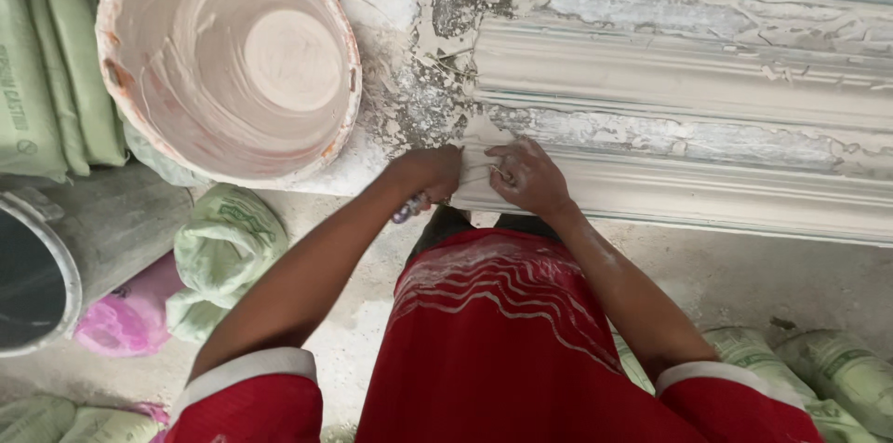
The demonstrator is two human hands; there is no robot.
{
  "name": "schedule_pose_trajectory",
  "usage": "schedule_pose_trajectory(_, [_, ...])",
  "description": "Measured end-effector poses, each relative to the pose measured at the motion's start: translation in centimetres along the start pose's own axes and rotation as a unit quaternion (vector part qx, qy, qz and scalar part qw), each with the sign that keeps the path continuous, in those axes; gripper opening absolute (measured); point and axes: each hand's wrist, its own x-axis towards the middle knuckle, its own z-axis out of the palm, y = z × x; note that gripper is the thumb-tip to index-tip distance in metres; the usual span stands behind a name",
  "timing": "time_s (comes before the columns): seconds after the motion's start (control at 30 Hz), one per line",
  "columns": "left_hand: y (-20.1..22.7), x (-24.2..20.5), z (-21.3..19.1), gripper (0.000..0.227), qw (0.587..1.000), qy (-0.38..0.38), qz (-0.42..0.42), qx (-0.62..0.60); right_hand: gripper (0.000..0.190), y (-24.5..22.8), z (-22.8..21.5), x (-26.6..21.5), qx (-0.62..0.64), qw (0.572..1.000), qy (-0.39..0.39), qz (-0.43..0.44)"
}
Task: The person uses a small metal scraper to remove dried white residue from the grooves and surfaces of stacked white molded plaster moldings. They work along the length of each piece, occasionally lifting or repositioning moldings to access different areas.
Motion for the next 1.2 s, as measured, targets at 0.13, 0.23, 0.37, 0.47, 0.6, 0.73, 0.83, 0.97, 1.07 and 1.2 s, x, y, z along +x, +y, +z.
schedule_pose_trajectory(0.13, [0.1, 1.0, 2.4, 0.03, 0.999, 0.006, 0.023, -0.028, 0.036, 0.8, 0.8, -0.9, -0.026, 0.999, 0.018, -0.015])
schedule_pose_trajectory(0.23, [0.3, 3.6, 4.9, 0.058, 0.993, 0.09, -0.022, -0.07, 0.034, 1.4, 1.6, -1.0, -0.036, 0.999, 0.022, -0.033])
schedule_pose_trajectory(0.37, [-1.7, 6.7, 0.6, 0.027, 0.985, -0.001, -0.106, -0.139, 0.032, 1.6, 1.8, -1.4, -0.058, 0.996, 0.026, -0.055])
schedule_pose_trajectory(0.47, [-1.7, -0.3, -0.8, 0.033, 0.996, -0.037, -0.058, -0.06, 0.033, 1.4, 1.3, -1.0, -0.054, 0.996, 0.037, -0.06])
schedule_pose_trajectory(0.6, [-1.9, -2.9, 1.8, 0.062, 0.982, 0.153, 0.043, 0.102, 0.028, 0.8, 0.9, -0.6, -0.05, 0.996, 0.036, -0.057])
schedule_pose_trajectory(0.73, [2.4, -0.3, 3.3, 0.035, 0.971, 0.186, -0.013, 0.151, 0.026, 0.7, 0.5, -0.4, -0.03, 0.997, 0.04, -0.056])
schedule_pose_trajectory(0.83, [5.6, 0.5, 4.7, 0.028, 0.964, 0.156, -0.142, 0.163, 0.019, 0.6, 0.1, -1.1, 0.001, 0.998, 0.029, -0.063])
schedule_pose_trajectory(0.97, [1.7, 2.1, 3.7, 0.035, 0.953, 0.244, -0.143, 0.109, 0.021, 0.1, -2.3, -1.2, 0.171, 0.984, 0.042, 0.011])
schedule_pose_trajectory(1.07, [4.7, -4.0, 4.1, 0.047, 0.95, 0.288, -0.111, 0.047, 0.015, -0.8, -6.2, -4.7, 0.234, 0.964, 0.06, 0.115])
schedule_pose_trajectory(1.2, [14.3, -6.7, 7.4, 0.032, 0.786, 0.45, 0.016, -0.423, 0.017, -1.2, -12.9, -7.4, 0.326, 0.905, -0.063, 0.265])
